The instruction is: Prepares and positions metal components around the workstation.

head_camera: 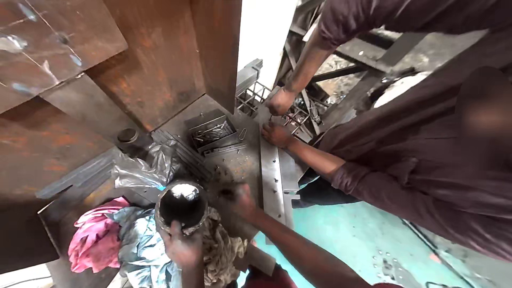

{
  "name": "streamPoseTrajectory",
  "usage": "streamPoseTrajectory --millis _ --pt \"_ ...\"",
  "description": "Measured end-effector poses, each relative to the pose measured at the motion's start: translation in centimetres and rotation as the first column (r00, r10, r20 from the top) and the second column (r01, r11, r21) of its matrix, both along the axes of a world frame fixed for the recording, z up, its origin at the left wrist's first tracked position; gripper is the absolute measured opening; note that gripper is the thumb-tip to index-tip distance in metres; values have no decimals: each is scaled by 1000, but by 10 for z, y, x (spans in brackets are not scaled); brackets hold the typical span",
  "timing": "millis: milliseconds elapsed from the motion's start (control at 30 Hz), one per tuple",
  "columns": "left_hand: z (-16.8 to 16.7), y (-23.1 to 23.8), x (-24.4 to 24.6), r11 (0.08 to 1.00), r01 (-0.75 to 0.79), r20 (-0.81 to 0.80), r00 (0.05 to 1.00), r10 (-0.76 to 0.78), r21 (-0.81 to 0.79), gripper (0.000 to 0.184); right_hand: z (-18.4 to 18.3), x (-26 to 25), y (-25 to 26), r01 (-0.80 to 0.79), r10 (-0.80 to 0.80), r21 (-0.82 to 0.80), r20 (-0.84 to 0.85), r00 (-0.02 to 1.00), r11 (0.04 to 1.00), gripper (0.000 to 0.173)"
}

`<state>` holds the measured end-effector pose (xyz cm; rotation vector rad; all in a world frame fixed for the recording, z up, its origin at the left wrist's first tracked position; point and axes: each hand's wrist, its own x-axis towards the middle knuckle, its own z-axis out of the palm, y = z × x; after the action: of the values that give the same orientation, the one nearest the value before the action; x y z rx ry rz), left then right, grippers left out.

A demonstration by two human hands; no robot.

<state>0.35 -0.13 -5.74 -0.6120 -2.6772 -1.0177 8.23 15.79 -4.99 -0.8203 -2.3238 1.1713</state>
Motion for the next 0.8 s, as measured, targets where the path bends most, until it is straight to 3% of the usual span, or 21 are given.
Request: streamPoseTrajectory --millis 67,133,200,333,467,533,667,800 --pt "1 1 2 1000 2 7 1000 -2 -16 52 29 -6 -13 100 -74 36 -440 895 994 11" --pt "3 3 3 998 24 19 1000 -23 -56 53 41 -18 -22 66 -13 79 -540 842 995 13" --pt "4 6 5 994 48 21 999 -47 -94 52 36 -22 -21 22 39 143 -406 913 989 20" --pt "7 6 5 996 52 33 998 -50 -78 49 16 14 6 188 -154 84 -309 939 979 15" --pt "7 2 -1 999 22 8 1000 -22 -25 52 -31 61 36 239 -236 -30 89 968 971 12" --pt "5 -2 -4 1000 0 -3 1000 0 -11 52 -40 73 36 227 -200 -133 185 962 965 16" --pt "9 -13 -3 995 -79 32 996 77 67 61 -40 65 24 122 -75 -257 186 980 959 22" --pt "-17 -33 1 993 -76 93 993 68 95 70 -35 20 19 0 30 -169 175 984 986 21"
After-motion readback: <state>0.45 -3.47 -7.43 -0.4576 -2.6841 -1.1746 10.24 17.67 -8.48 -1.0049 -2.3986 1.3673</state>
